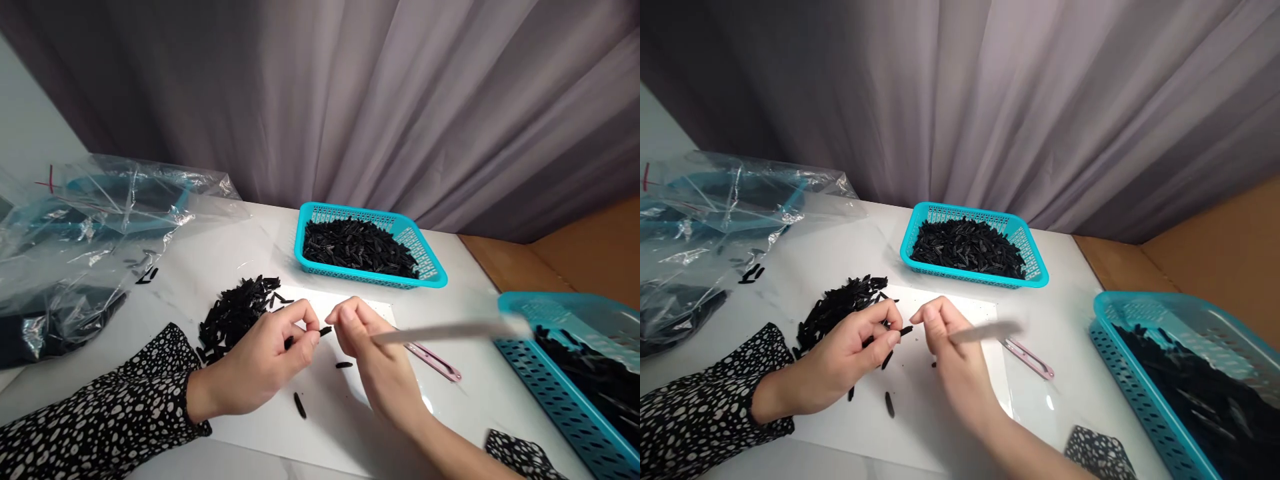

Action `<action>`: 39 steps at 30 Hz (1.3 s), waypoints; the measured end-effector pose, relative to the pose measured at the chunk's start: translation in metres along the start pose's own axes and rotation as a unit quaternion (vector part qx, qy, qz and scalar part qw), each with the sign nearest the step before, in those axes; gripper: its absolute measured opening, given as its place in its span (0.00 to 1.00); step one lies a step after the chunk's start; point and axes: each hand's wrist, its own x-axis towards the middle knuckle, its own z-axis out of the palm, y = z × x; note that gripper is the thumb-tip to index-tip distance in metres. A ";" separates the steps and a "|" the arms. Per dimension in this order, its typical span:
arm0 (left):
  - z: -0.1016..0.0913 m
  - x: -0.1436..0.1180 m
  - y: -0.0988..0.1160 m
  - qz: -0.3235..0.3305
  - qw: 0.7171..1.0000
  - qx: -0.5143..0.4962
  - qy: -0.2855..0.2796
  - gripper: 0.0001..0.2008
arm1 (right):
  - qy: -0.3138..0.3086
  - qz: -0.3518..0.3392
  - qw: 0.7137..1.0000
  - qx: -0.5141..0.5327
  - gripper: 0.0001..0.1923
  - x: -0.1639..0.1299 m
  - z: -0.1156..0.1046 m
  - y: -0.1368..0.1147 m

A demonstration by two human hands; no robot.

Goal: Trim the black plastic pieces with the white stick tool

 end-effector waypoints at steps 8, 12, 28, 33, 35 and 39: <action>0.000 0.001 -0.003 0.000 0.992 0.110 0.058 0.10 | -0.037 0.057 0.988 0.136 0.20 0.005 0.002 0.009; -0.001 0.003 -0.005 0.002 0.984 0.160 0.080 0.08 | -0.040 0.088 0.980 0.175 0.18 0.004 0.007 0.010; -0.001 0.015 -0.025 -0.081 0.973 -0.214 0.021 0.07 | -0.038 0.064 0.961 0.266 0.14 0.026 -0.010 0.024; -0.002 0.016 -0.026 -0.078 0.970 -0.230 0.018 0.11 | -0.043 0.066 0.962 0.262 0.14 0.026 -0.011 0.024; -0.003 0.016 -0.026 -0.079 0.970 -0.229 0.017 0.12 | -0.046 0.065 0.962 0.262 0.15 0.026 -0.011 0.024; -0.003 0.016 -0.024 -0.080 0.968 -0.235 0.030 0.14 | -0.052 0.059 0.962 0.261 0.16 0.027 -0.011 0.024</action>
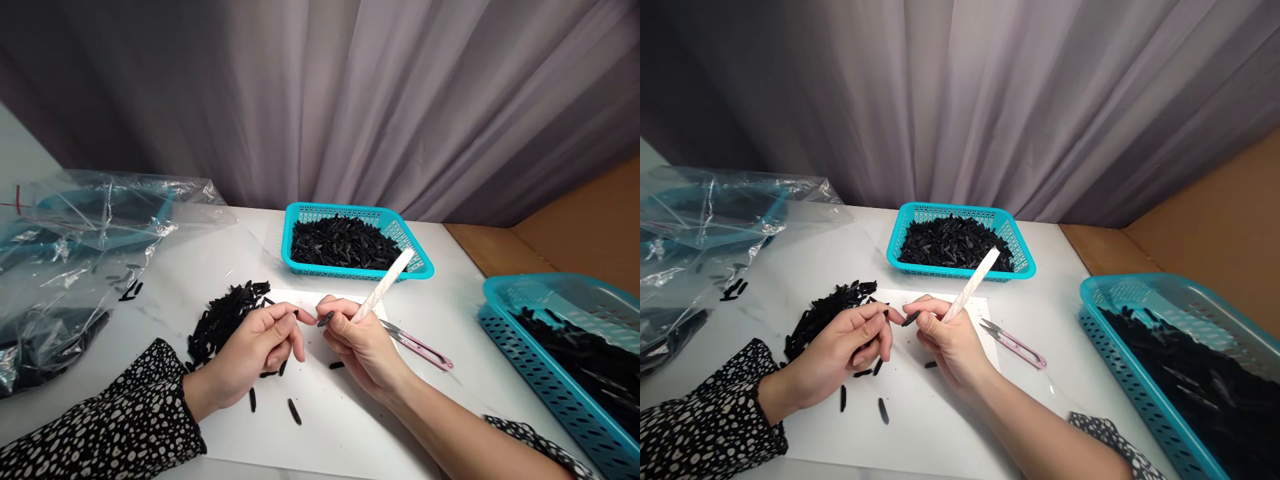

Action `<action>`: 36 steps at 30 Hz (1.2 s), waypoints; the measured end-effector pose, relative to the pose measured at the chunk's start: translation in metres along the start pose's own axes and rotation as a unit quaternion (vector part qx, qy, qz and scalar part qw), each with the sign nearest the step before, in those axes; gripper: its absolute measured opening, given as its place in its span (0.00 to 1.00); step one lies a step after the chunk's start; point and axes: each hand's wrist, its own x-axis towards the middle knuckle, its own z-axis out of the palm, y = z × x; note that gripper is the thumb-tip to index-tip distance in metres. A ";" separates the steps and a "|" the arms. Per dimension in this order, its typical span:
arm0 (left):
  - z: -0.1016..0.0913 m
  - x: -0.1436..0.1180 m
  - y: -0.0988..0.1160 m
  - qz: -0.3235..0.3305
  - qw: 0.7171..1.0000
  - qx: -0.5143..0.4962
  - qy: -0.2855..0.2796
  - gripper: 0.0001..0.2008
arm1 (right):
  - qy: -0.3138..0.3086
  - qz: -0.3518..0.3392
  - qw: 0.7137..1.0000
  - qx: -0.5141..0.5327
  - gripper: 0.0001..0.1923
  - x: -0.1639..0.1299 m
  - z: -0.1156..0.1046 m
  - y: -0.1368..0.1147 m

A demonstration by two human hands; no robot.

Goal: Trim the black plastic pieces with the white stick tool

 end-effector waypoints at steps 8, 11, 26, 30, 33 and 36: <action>0.006 -0.003 0.001 0.014 1.000 -0.013 0.007 0.20 | -0.009 0.034 0.999 0.040 0.12 -0.004 0.008 -0.005; 0.008 -0.003 0.001 0.019 1.000 -0.004 0.011 0.21 | -0.009 0.054 0.998 0.026 0.13 -0.007 0.014 -0.004; 0.010 -0.005 0.003 0.019 0.999 0.044 0.003 0.19 | -0.014 0.099 0.995 0.025 0.18 -0.008 0.017 0.004; 0.010 -0.007 0.002 0.006 0.997 0.071 0.007 0.20 | -0.012 0.105 0.994 0.025 0.20 -0.008 0.018 0.004; 0.010 -0.007 0.001 0.009 0.996 0.089 -0.001 0.20 | -0.005 0.099 0.995 0.011 0.21 -0.009 0.021 0.005; 0.011 -0.007 0.003 0.022 0.993 0.119 -0.018 0.21 | -0.003 0.094 0.996 -0.001 0.21 -0.010 0.022 0.005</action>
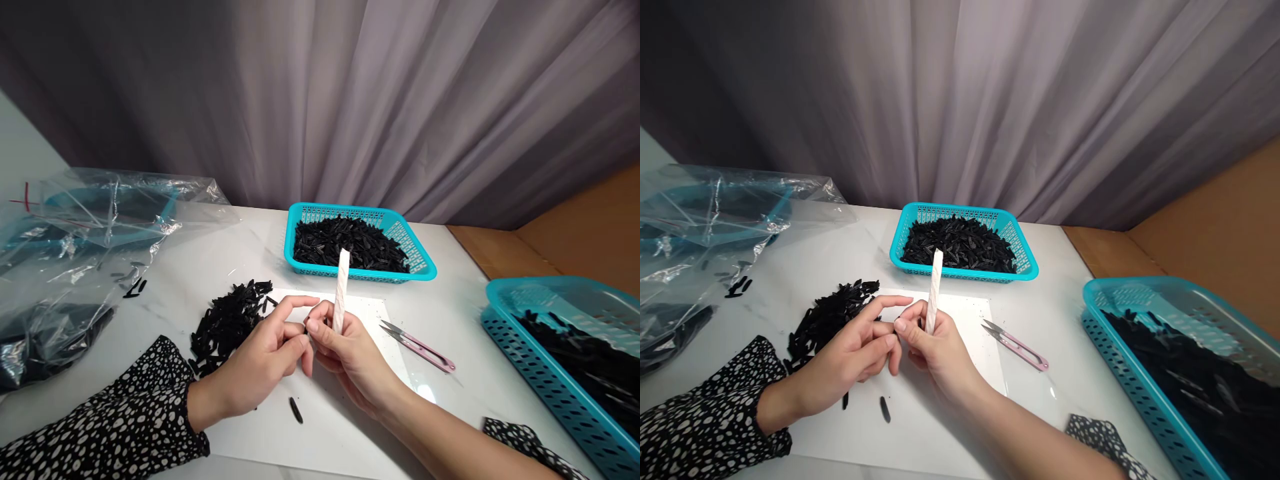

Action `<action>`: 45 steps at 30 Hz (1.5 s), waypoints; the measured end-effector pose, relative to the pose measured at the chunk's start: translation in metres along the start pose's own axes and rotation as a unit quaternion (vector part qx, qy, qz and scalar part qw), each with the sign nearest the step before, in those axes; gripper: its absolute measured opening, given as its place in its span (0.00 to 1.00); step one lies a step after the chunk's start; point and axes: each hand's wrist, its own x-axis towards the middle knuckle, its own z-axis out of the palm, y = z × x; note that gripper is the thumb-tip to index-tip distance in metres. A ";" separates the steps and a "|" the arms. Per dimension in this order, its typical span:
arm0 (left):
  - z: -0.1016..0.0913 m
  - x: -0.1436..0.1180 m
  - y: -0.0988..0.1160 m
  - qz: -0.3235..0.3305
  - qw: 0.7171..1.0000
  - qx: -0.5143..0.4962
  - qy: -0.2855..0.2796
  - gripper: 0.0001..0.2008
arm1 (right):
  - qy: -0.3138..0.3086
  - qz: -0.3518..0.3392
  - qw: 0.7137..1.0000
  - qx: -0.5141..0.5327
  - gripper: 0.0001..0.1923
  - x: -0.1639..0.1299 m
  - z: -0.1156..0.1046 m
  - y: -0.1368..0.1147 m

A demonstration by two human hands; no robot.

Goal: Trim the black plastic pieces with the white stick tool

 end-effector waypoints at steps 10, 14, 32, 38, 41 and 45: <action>-0.006 0.004 -0.003 -0.023 0.995 -0.099 0.017 0.18 | 0.026 0.002 0.996 0.082 0.19 0.006 -0.012 -0.007; -0.006 0.008 -0.006 0.005 0.993 -0.111 0.030 0.17 | 0.023 0.001 0.995 0.097 0.18 0.006 -0.014 -0.006; -0.003 0.008 -0.013 0.016 0.991 -0.121 0.060 0.27 | 0.022 -0.046 0.994 -0.098 0.17 0.001 -0.002 0.000; 0.000 0.006 -0.004 -0.021 0.990 -0.134 0.029 0.30 | 0.014 -0.053 0.995 -0.087 0.16 0.001 -0.003 0.001; -0.001 0.004 -0.003 -0.031 0.991 -0.131 0.027 0.23 | 0.040 -0.040 0.998 -0.037 0.18 0.002 -0.006 0.000; -0.004 0.005 -0.008 -0.023 0.989 -0.124 0.071 0.13 | 0.056 -0.010 0.998 0.023 0.20 0.003 -0.008 -0.003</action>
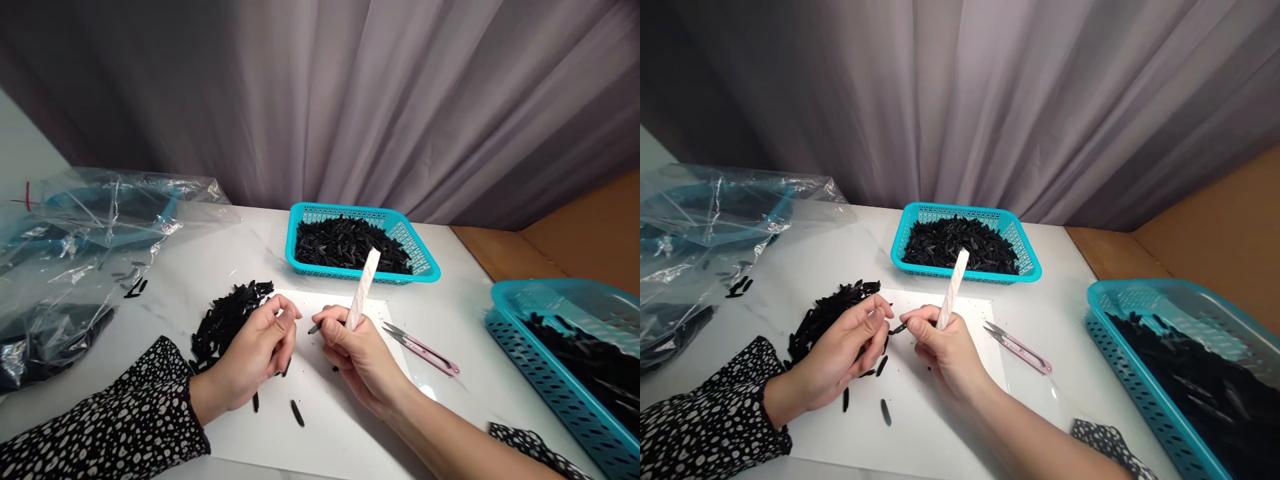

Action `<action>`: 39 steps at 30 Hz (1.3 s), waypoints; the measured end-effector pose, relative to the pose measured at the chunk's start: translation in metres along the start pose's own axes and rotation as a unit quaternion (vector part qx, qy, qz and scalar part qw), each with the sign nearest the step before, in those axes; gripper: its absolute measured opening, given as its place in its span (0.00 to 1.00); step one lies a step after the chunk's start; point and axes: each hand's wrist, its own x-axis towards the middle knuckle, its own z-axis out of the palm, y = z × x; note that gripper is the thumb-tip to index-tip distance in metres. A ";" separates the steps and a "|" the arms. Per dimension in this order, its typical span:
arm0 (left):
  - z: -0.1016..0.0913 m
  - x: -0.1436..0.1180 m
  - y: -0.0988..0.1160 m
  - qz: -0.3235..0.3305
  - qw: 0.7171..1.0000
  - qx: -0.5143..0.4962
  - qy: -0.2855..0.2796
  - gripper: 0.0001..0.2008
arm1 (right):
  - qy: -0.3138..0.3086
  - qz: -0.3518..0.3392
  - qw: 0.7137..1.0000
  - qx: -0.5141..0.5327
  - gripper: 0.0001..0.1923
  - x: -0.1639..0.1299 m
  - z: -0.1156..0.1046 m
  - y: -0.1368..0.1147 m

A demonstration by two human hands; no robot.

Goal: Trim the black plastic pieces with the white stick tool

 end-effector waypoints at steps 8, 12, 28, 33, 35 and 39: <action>0.001 -0.003 0.006 -0.006 1.000 0.000 -0.019 0.09 | 0.006 -0.001 1.000 0.022 0.20 0.001 -0.002 -0.001; 0.002 -0.003 0.004 0.006 0.999 -0.009 -0.052 0.09 | 0.005 -0.015 1.000 0.027 0.20 0.002 -0.003 -0.001; 0.000 0.000 0.000 0.018 0.998 0.009 -0.060 0.14 | -0.032 0.007 0.998 0.049 0.18 0.000 -0.004 -0.005; 0.000 0.000 0.000 0.034 0.997 0.030 -0.060 0.14 | -0.027 0.008 0.999 0.046 0.18 0.000 -0.004 -0.004; 0.001 0.000 0.000 0.038 0.997 0.037 -0.059 0.14 | -0.031 0.009 0.998 0.046 0.18 0.000 -0.004 -0.003; 0.003 0.000 0.000 0.037 0.997 0.036 -0.061 0.15 | -0.053 0.015 0.997 0.051 0.15 0.000 -0.004 -0.004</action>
